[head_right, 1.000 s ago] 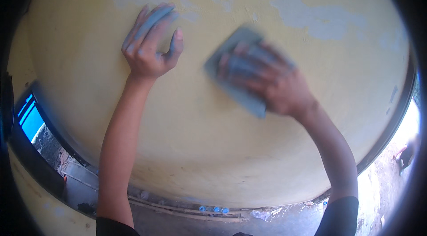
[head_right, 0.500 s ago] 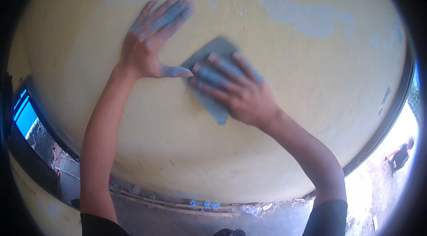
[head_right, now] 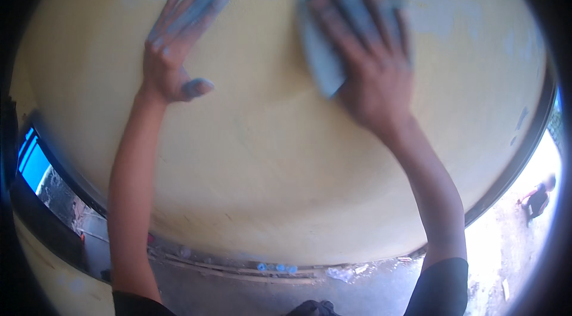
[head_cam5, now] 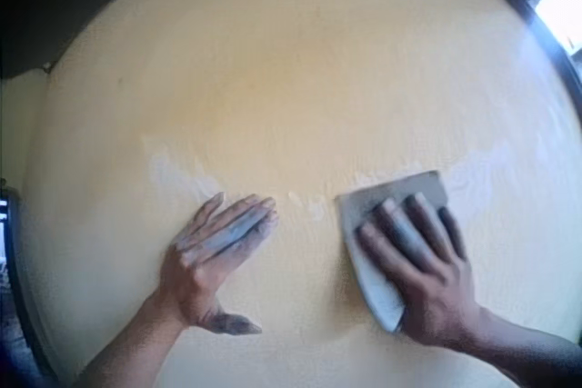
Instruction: The person uses a piece of sandpaper to sand a plastered section of a wall by hand, moving the sandpaper in circular and linear motions across the surface.
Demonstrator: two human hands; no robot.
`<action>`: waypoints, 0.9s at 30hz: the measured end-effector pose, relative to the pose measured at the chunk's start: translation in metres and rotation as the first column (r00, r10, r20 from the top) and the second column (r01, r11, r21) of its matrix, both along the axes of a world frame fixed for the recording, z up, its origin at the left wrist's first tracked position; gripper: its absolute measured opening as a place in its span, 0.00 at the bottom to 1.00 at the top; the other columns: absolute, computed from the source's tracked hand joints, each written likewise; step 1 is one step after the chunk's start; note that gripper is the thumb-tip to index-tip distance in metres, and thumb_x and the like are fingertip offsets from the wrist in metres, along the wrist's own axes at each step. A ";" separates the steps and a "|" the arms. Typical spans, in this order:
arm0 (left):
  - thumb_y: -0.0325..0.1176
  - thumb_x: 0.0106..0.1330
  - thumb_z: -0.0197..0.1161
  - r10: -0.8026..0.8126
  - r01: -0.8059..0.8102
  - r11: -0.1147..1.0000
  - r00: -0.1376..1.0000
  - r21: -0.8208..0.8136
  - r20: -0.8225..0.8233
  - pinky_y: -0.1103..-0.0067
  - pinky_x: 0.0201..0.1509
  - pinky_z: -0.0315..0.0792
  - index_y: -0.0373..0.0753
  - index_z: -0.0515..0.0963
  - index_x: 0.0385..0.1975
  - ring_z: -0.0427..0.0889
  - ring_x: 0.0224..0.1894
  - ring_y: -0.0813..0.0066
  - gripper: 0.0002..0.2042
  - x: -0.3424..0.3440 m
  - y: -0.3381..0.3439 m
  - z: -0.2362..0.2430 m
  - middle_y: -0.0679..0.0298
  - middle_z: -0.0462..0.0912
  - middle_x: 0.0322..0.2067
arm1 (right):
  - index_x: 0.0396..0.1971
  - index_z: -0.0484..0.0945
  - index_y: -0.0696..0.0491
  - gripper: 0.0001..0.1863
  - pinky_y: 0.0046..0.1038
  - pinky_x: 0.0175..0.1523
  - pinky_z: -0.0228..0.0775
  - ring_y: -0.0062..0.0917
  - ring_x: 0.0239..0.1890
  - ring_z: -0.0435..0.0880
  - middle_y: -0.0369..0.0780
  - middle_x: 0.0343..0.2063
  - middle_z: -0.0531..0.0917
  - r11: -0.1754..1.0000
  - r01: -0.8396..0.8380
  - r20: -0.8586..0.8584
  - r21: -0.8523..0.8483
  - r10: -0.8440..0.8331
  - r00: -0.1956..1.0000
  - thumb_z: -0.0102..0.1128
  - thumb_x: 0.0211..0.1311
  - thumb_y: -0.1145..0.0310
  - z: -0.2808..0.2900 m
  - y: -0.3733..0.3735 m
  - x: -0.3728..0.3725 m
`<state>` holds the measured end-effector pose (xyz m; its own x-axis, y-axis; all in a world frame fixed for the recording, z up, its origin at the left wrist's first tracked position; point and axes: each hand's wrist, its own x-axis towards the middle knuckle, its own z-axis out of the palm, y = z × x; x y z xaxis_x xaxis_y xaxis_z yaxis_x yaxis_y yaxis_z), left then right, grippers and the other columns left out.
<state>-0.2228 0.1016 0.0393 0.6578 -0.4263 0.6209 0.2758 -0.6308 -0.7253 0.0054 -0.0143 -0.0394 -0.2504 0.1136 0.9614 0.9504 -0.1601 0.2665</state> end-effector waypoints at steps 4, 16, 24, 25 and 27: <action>0.66 0.51 0.34 -0.036 0.038 0.998 0.999 0.051 -0.024 0.61 0.55 0.54 0.35 0.67 0.48 0.66 0.53 0.58 0.39 0.001 -0.008 -0.001 0.57 0.70 0.47 | 0.53 0.60 0.37 0.28 0.34 0.62 0.45 0.28 0.57 0.58 0.33 0.57 0.58 0.745 -0.042 0.434 -0.666 0.433 0.790 0.49 0.48 0.69 -0.060 0.002 -0.007; 0.63 0.52 0.40 0.021 -0.024 0.993 1.000 0.118 0.023 0.61 0.55 0.55 0.36 0.68 0.47 0.66 0.52 0.59 0.35 0.016 -0.019 -0.014 0.57 0.70 0.47 | 0.52 0.63 0.39 0.29 0.39 0.63 0.39 0.26 0.59 0.55 0.30 0.53 0.64 0.831 -0.028 0.252 -0.556 0.201 0.947 0.55 0.44 0.66 -0.031 -0.014 0.017; 0.63 0.45 0.51 0.222 -0.228 0.972 0.970 0.055 0.096 0.57 0.56 0.49 0.41 0.66 0.50 0.59 0.56 0.58 0.37 0.054 -0.037 -0.046 0.60 0.65 0.52 | 0.49 0.66 0.36 0.26 0.36 0.64 0.40 0.26 0.59 0.55 0.31 0.53 0.64 0.851 0.037 0.411 -0.523 0.215 0.886 0.52 0.44 0.67 -0.023 -0.012 0.055; 0.62 0.43 0.53 0.267 -0.267 0.964 0.962 0.002 0.059 0.55 0.56 0.48 0.42 0.65 0.51 0.57 0.57 0.58 0.37 0.052 -0.034 -0.045 0.60 0.63 0.53 | 0.50 0.66 0.41 0.28 0.38 0.62 0.41 0.31 0.59 0.55 0.33 0.53 0.65 0.915 -0.036 0.238 -0.401 0.142 0.961 0.55 0.42 0.66 -0.005 -0.020 0.060; 0.62 0.42 0.53 0.287 -0.286 0.958 0.956 -0.012 0.066 0.55 0.56 0.48 0.42 0.65 0.51 0.57 0.57 0.57 0.37 0.052 -0.033 -0.041 0.60 0.63 0.53 | 0.52 0.63 0.46 0.32 0.40 0.61 0.41 0.34 0.58 0.56 0.34 0.53 0.64 0.980 -0.097 0.154 -0.175 0.124 0.980 0.57 0.39 0.65 0.012 -0.019 0.079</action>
<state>-0.1704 0.0685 -0.0022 0.7097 -0.2247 0.6677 0.4923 -0.5197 -0.6982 0.0840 -0.0328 -0.0279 -0.4223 0.2313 0.8765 0.9012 0.0029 0.4334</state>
